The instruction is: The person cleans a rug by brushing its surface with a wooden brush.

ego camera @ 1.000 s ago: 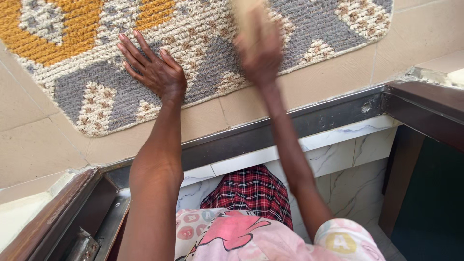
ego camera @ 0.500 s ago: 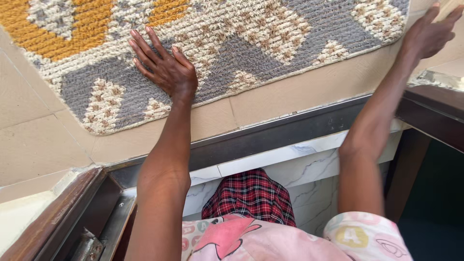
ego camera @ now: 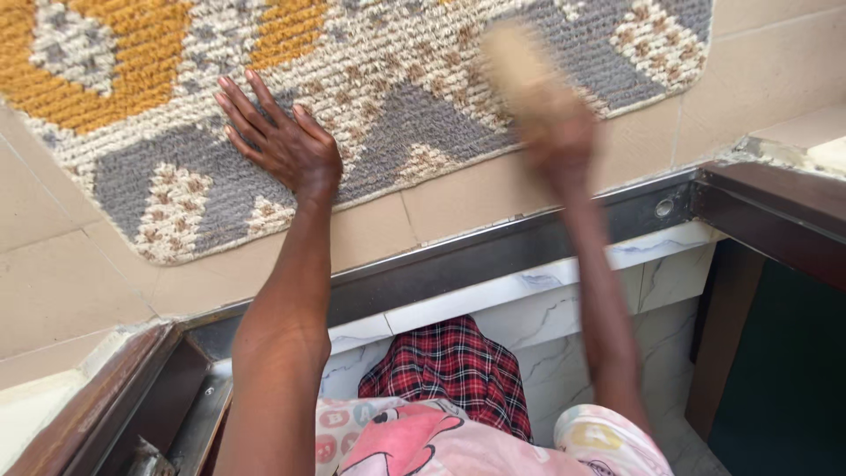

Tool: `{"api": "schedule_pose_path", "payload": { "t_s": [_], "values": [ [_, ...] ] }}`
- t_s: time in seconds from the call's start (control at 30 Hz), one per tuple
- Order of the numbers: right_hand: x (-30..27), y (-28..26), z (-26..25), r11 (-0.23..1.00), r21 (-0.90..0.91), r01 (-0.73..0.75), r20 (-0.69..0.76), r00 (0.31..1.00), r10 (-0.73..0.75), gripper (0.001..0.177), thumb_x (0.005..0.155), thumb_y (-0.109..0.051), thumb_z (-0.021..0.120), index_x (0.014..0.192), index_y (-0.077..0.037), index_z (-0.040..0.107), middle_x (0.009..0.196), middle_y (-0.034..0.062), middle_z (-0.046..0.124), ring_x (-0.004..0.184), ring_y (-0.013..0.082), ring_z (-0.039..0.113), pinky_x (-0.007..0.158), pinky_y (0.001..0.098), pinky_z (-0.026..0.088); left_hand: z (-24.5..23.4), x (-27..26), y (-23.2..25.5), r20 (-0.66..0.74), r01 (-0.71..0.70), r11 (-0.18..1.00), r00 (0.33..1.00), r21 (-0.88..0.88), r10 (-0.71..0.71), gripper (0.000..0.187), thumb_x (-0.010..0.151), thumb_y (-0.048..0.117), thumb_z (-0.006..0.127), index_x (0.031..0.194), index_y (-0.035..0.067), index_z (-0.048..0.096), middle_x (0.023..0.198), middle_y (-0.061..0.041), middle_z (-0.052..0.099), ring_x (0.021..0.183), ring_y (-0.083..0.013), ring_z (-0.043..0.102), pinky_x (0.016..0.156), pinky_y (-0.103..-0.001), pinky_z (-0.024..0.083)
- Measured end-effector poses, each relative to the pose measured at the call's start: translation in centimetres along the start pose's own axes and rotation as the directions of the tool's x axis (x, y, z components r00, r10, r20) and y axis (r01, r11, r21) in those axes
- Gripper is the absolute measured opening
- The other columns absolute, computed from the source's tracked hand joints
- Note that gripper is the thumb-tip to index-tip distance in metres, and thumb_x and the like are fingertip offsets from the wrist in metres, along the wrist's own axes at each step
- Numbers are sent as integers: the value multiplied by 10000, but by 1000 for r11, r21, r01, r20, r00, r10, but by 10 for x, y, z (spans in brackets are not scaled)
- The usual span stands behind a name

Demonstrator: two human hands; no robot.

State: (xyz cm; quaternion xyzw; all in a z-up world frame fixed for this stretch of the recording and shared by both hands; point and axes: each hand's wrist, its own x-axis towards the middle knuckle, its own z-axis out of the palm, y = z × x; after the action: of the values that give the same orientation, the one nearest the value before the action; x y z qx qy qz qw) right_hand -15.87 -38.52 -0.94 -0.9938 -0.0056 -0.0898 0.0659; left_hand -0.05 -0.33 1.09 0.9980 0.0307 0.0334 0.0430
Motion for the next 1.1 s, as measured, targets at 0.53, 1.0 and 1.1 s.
{"api": "schedule_pose_path", "payload": {
  "t_s": [0.53,1.0,1.1],
  "values": [
    [33,-188,-17,982,179,-60,70,996,48,680,948,-494,711,1530,-230,476,1270,295,550,1054,368,589,829,482,547,-19,8,2,192,81,997,978,6,-81,664,1147,400,409,1691,154,118,1741,-159,3,1620,-339,16,1320,-568,60],
    [32,7,-57,725,219,-653,-49,735,676,534,1106,-381,625,1518,-60,510,1328,208,594,1190,376,627,1007,508,542,-19,4,5,154,63,997,987,-44,-56,724,1098,358,471,1684,117,120,1731,-183,12,1603,-370,11,1290,-591,67],
    [47,-156,-14,971,214,-108,-99,986,132,626,971,-373,737,1502,-117,524,1320,295,574,1205,417,588,1022,541,499,-24,6,6,132,51,997,990,-56,-43,724,1114,346,478,1701,114,124,1747,-185,8,1618,-371,3,1299,-589,53]
  ]
}}
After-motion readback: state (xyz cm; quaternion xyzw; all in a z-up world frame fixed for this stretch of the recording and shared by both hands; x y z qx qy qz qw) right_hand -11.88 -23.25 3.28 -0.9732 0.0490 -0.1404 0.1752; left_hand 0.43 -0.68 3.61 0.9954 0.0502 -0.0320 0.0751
